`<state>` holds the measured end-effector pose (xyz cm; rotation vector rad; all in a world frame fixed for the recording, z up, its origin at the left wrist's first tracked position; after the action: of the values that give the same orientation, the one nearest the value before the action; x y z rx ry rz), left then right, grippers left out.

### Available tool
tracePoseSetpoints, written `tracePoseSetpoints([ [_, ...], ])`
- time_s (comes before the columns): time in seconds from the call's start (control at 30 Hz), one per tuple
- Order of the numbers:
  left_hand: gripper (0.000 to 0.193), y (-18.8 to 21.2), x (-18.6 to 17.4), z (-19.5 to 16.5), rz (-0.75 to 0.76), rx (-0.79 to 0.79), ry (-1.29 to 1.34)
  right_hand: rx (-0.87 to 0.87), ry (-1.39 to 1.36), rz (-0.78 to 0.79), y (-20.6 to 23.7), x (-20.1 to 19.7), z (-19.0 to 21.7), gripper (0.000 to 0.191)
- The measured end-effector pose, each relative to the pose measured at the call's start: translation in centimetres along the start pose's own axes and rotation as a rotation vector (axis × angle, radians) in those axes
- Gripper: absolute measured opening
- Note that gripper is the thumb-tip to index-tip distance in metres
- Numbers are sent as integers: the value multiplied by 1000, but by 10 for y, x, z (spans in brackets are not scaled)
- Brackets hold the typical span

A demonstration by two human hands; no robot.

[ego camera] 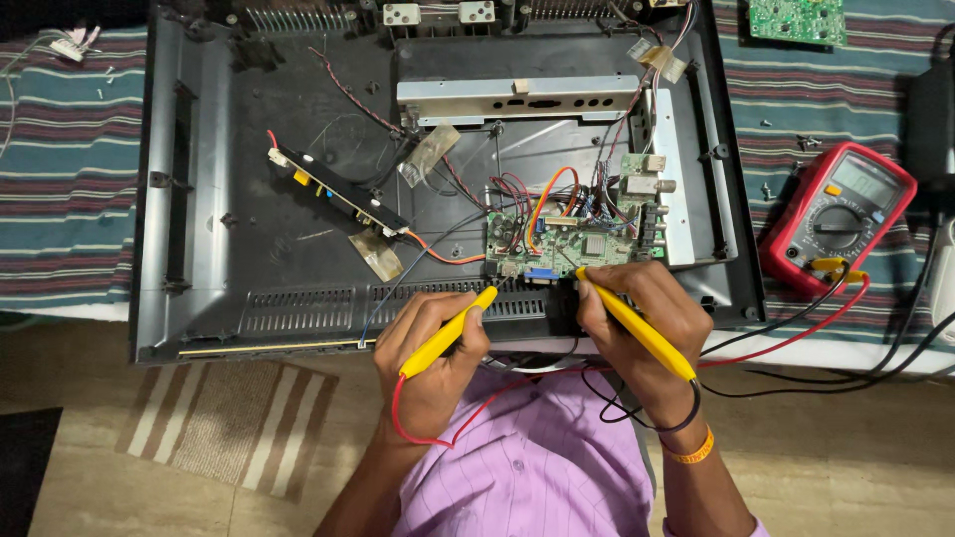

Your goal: The person uses a multimeter to test points on a circuit board inside a disassembled television. They then use a soldering iron and solder to rework connections on the board. The person continues testing with the multimeter after soldering.

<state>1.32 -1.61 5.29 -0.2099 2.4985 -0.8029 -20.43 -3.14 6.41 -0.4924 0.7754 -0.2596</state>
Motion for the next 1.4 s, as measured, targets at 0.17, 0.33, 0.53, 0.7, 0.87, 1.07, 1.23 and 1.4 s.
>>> tracePoseSetpoints([
  [0.17,12,2,-1,-4,-10,10,-11,-8,0,4,2,-2,1,14],
  [0.33,12,4,-2,-10,-10,-15,23,-18,-90,-18,6,-12,1,11],
  [0.53,12,6,-7,-21,-27,-41,66,15,-171,-134,25,-24,-13,10],
  [0.7,13,9,-17,-32,-54,-13,112,148,-677,-14,49,-69,-19,28],
  [0.87,14,18,-15,-38,-55,0,74,-44,-368,637,79,-170,-53,15],
  [1.07,15,26,-3,-49,-32,8,117,19,-249,104,155,-178,-72,7],
  [1.23,15,29,-2,-56,-23,31,98,24,-238,-5,147,-165,-66,9],
  [1.4,15,30,0,-56,-12,45,110,30,-246,-52,141,-160,-59,12],
])
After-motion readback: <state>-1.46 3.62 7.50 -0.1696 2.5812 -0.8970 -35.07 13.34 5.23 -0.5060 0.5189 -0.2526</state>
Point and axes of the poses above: each hand's wrist, its own y-axis away from the middle knuckle, its own x-axis out of the palm, z = x × y, the point moved 4 cm from there along -y, towards the middle knuckle, and after that the axes turned 6 degrees about x, right-handed, at the moved point
